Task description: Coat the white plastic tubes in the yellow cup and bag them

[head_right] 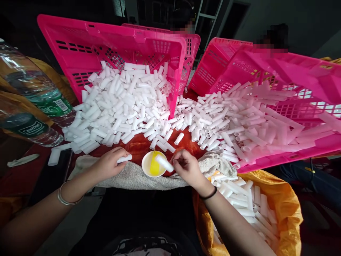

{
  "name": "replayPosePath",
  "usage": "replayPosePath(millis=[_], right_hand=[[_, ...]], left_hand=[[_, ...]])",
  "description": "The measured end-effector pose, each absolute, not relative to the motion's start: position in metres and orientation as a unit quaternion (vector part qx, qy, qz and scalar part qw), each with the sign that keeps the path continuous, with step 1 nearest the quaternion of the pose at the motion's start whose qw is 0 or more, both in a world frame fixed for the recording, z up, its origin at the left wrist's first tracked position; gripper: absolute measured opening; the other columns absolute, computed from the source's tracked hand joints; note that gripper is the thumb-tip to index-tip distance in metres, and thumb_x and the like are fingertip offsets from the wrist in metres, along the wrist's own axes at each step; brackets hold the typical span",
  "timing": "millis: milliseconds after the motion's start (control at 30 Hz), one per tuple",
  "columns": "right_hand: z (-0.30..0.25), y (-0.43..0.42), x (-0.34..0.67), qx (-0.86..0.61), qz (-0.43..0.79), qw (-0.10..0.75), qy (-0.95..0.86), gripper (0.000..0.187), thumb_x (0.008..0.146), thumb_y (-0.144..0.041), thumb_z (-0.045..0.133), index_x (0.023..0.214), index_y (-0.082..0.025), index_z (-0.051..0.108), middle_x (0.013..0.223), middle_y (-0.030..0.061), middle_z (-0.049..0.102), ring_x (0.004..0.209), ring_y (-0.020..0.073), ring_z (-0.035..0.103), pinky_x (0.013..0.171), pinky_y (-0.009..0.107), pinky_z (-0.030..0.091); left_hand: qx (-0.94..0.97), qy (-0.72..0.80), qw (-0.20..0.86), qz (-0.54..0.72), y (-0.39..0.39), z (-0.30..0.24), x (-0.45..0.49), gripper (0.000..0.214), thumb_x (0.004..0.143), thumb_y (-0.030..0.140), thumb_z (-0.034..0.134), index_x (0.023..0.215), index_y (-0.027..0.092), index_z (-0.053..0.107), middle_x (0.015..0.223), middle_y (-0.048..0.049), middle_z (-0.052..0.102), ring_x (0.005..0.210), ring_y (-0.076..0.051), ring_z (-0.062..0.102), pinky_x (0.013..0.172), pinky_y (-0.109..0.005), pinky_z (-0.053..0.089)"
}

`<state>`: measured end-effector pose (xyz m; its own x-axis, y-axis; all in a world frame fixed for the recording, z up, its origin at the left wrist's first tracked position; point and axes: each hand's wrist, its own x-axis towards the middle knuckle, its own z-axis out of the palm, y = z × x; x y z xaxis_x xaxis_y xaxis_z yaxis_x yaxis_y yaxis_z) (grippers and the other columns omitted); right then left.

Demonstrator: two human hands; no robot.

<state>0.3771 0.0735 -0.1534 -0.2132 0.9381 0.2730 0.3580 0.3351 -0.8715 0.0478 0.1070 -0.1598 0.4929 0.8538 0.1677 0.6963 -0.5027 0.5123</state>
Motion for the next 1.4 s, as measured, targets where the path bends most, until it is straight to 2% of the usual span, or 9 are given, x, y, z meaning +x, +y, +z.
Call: replayPosePath(millis=[133,233,367,533,767,967,1100,1233,1400], right_hand=[[-0.16,0.065,0.357,-0.51,0.226,0.421,-0.715,0.009,0.097,-0.029,0.049,0.098,-0.023,0.056,0.083,0.0049,0.067,0.07,0.0188,0.066,0.064,0.034,0.056],[-0.165,0.04,0.358,-0.529,0.11,0.443,-0.716,0.014,0.096,-0.017,0.048,0.105,-0.023,0.057,0.095,0.0086,0.067,0.086,0.0225,0.067,0.077,0.039,0.056],[-0.187,-0.016,0.364,-0.506,0.106,0.482,-0.707,0.022,0.092,-0.014,0.051,0.108,-0.026,0.057,0.09,0.0067,0.065,0.083,0.0244,0.066,0.072,0.04,0.056],[-0.219,-0.05,0.336,-0.498,0.275,0.246,-0.785,0.013,0.093,-0.027,0.053,0.101,-0.026,0.063,0.089,0.0071,0.069,0.083,0.0261,0.068,0.072,0.041,0.058],[-0.247,-0.049,0.29,-0.581,0.248,0.004,-0.775,0.024,0.086,-0.04,0.071,0.073,-0.019,0.073,0.077,0.0167,0.069,0.075,0.0333,0.068,0.062,0.044,0.052],[-0.174,-0.04,0.341,-0.528,0.326,0.069,-0.781,0.014,0.091,-0.027,0.063,0.086,-0.02,0.075,0.08,0.0106,0.071,0.076,0.0269,0.069,0.07,0.038,0.055],[-0.133,0.002,0.364,-0.462,0.33,0.255,-0.783,0.031,0.102,-0.027,0.043,0.124,-0.021,0.064,0.108,0.0095,0.071,0.095,0.021,0.068,0.084,0.035,0.057],[-0.15,0.056,0.357,-0.464,0.183,0.351,-0.792,0.034,0.101,-0.025,0.045,0.13,-0.017,0.061,0.112,0.0152,0.068,0.103,0.0253,0.066,0.091,0.044,0.057],[-0.175,0.083,0.354,-0.435,0.125,0.331,-0.828,0.031,0.098,-0.022,0.049,0.124,-0.02,0.066,0.115,0.015,0.065,0.104,0.0265,0.066,0.09,0.043,0.058]], left_hand=[[0.855,0.454,0.138,0.21,0.099,-0.17,0.059,0.03,0.084,0.006,0.041,0.104,0.019,0.058,0.103,-0.0097,0.062,0.094,-0.025,0.063,0.085,-0.042,0.054],[0.834,0.481,0.044,0.266,0.081,-0.171,0.067,0.034,0.088,0.007,0.041,0.117,0.018,0.054,0.11,-0.0135,0.061,0.104,-0.029,0.061,0.093,-0.047,0.052],[0.793,0.471,0.073,0.38,0.058,-0.175,0.066,0.019,0.094,0.015,0.047,0.112,0.022,0.048,0.102,-0.008,0.06,0.097,-0.023,0.062,0.088,-0.037,0.054],[0.748,0.464,0.178,0.439,0.058,-0.179,0.065,0.011,0.096,0.02,0.048,0.106,0.023,0.046,0.106,-0.0065,0.06,0.1,-0.02,0.062,0.089,-0.035,0.053],[0.769,0.468,0.224,0.374,0.056,-0.169,0.075,0.011,0.098,0.029,0.047,0.102,0.021,0.053,0.096,-0.0055,0.066,0.09,-0.02,0.064,0.083,-0.035,0.052],[0.771,0.473,0.227,0.361,0.051,-0.171,0.069,0.018,0.096,0.034,0.052,0.109,0.022,0.051,0.109,-0.0095,0.065,0.1,-0.022,0.064,0.09,-0.04,0.054],[0.813,0.447,0.225,0.299,0.061,-0.176,0.082,0.065,0.08,0.045,0.075,0.13,0.022,0.042,0.135,-0.0173,0.056,0.119,-0.031,0.06,0.097,-0.048,0.054],[0.845,0.415,0.187,0.28,0.081,-0.182,0.107,0.093,0.059,0.047,0.09,0.133,0.019,0.041,0.142,-0.0223,0.051,0.13,-0.04,0.052,0.105,-0.057,0.048],[0.844,0.422,0.18,0.278,0.093,-0.19,0.116,0.097,0.057,0.046,0.092,0.134,0.018,0.04,0.131,-0.0202,0.06,0.122,-0.038,0.059,0.103,-0.055,0.05]])
